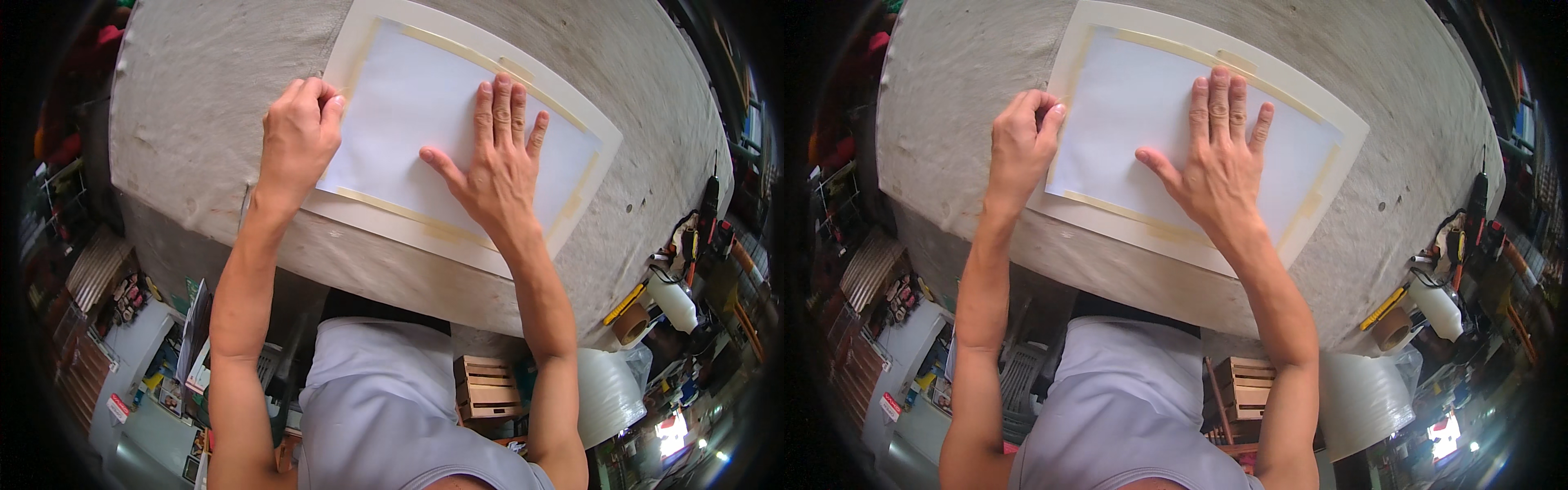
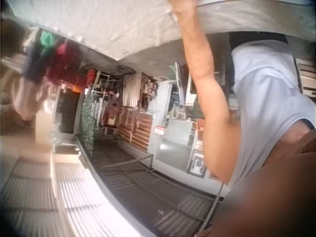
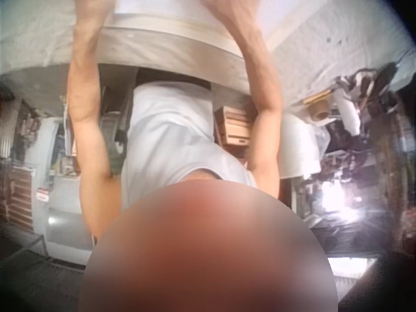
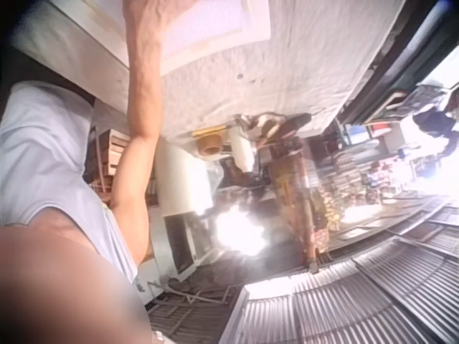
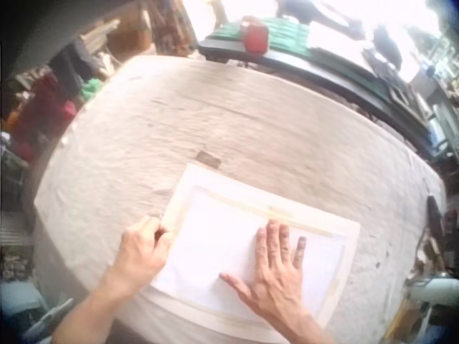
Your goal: The person moves a framed picture, then places a black-and-white photo with a red scooter into a black frame. They apply masking tape to a white mat board, measure the frame with a tape measure, and place the photo and mat into the frame.
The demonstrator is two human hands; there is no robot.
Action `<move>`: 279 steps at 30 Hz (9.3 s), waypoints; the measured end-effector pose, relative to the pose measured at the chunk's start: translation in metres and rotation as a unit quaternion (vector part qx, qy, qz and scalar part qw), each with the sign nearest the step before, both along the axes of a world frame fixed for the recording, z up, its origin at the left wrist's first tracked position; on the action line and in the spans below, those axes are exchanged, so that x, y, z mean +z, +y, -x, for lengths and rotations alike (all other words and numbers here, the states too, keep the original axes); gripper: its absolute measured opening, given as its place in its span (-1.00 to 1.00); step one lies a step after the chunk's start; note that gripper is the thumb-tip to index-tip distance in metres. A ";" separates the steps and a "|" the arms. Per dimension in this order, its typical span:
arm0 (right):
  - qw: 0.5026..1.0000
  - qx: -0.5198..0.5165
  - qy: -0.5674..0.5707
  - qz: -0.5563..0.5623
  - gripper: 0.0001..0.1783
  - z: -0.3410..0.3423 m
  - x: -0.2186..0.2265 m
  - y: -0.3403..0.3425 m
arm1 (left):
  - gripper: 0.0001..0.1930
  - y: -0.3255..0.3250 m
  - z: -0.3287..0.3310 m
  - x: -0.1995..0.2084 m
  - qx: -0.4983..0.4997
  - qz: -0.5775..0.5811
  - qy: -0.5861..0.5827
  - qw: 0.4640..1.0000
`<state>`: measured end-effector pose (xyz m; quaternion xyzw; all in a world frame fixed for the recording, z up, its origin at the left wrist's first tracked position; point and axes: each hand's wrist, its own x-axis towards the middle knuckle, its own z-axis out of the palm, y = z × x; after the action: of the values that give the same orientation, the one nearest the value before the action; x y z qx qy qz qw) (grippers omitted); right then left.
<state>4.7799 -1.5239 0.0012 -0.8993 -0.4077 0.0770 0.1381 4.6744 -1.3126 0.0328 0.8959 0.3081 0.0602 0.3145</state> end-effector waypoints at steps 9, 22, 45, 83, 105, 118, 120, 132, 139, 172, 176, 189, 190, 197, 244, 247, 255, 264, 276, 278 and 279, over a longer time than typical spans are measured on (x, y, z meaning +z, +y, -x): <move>0.999 0.041 -0.015 -0.019 0.07 0.012 -0.002 0.041 | -0.85 0.002 -0.001 -0.001 -0.004 0.016 -0.002 1.000; 0.991 0.119 -0.020 -0.052 0.07 0.007 0.000 0.086 | -0.90 0.004 0.002 -0.013 -0.003 0.016 -0.064 0.998; 0.988 0.141 -0.052 -0.035 0.06 0.005 0.011 0.109 | -0.85 0.014 0.001 -0.011 0.015 0.049 -0.068 0.996; 0.978 -0.059 0.007 -0.201 -0.57 -0.064 0.035 0.043 | -0.81 0.039 0.016 -0.033 -0.132 -0.212 -0.136 0.959; 0.995 0.092 0.014 -0.031 -0.86 -0.112 0.029 0.026 | -0.60 0.061 0.029 -0.028 -0.204 -0.089 -0.038 0.974; 0.992 0.096 -0.030 -0.077 -0.87 -0.117 0.027 0.015 | -0.55 0.054 0.017 -0.015 -0.153 -0.129 -0.090 0.976; 0.996 0.043 0.018 -0.075 -0.87 -0.116 0.027 0.009 | -0.55 0.048 -0.004 -0.005 -0.158 -0.139 -0.118 0.970; 0.972 -0.118 0.113 -0.170 -0.81 -0.109 0.021 -0.034 | -0.90 -0.044 -0.144 -0.014 -0.324 -0.173 -0.122 0.922; 0.967 -0.109 0.095 -0.208 -0.82 -0.107 0.009 -0.035 | -0.88 -0.050 -0.150 -0.021 -0.372 -0.251 -0.100 0.888; 0.976 -0.107 0.010 -0.189 -0.76 -0.095 0.006 -0.023 | -0.90 -0.044 -0.142 -0.046 -0.372 -0.181 -0.267 0.870; 0.975 -0.117 -0.015 -0.188 -0.78 -0.091 0.001 -0.022 | -0.90 -0.042 -0.143 -0.049 -0.375 -0.178 -0.292 0.862; 0.969 -0.116 -0.028 -0.216 -0.92 -0.087 -0.001 -0.016 | -0.93 -0.039 -0.139 -0.038 -0.378 -0.206 -0.260 0.864; 0.970 -0.117 -0.034 -0.210 -0.92 -0.087 -0.002 -0.016 | -0.93 -0.039 -0.139 -0.038 -0.381 -0.208 -0.259 0.863; 0.973 -0.095 -0.093 -0.187 -0.91 -0.083 -0.005 -0.014 | -0.91 -0.037 -0.136 -0.039 -0.378 -0.221 -0.261 0.860; 0.977 -0.097 -0.074 -0.175 -0.96 -0.085 0.007 -0.007 | -0.79 -0.039 -0.148 -0.028 -0.393 -0.215 -0.199 0.871; 0.978 -0.101 -0.074 -0.169 -0.91 -0.088 0.007 -0.006 | -0.77 -0.039 -0.150 -0.026 -0.380 -0.211 -0.187 0.881; 0.978 -0.136 0.011 -0.157 -0.81 -0.094 0.014 -0.004 | -0.71 -0.030 -0.162 -0.010 -0.280 -0.135 -0.048 0.949; 0.969 -0.181 0.017 -0.166 -0.90 -0.097 0.016 0.001 | -0.69 -0.024 -0.160 -0.015 -0.236 -0.088 -0.009 0.968; 0.978 -0.144 -0.052 -0.143 -0.84 -0.097 0.007 0.000 | -0.74 -0.036 -0.156 -0.015 -0.223 -0.175 -0.056 0.957; 0.977 -0.139 -0.036 -0.160 -0.85 -0.099 0.003 -0.004 | -0.75 -0.039 -0.152 -0.011 -0.218 -0.185 -0.073 0.955; 0.976 -0.139 -0.027 -0.168 -0.84 -0.100 0.001 -0.008 | -0.77 -0.041 -0.147 -0.010 -0.214 -0.192 -0.091 0.953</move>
<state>4.8796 -1.5323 0.0018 -0.9129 -0.2896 -0.0372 0.2853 4.8216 -1.3540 0.0224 0.9749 0.0615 0.1308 0.1692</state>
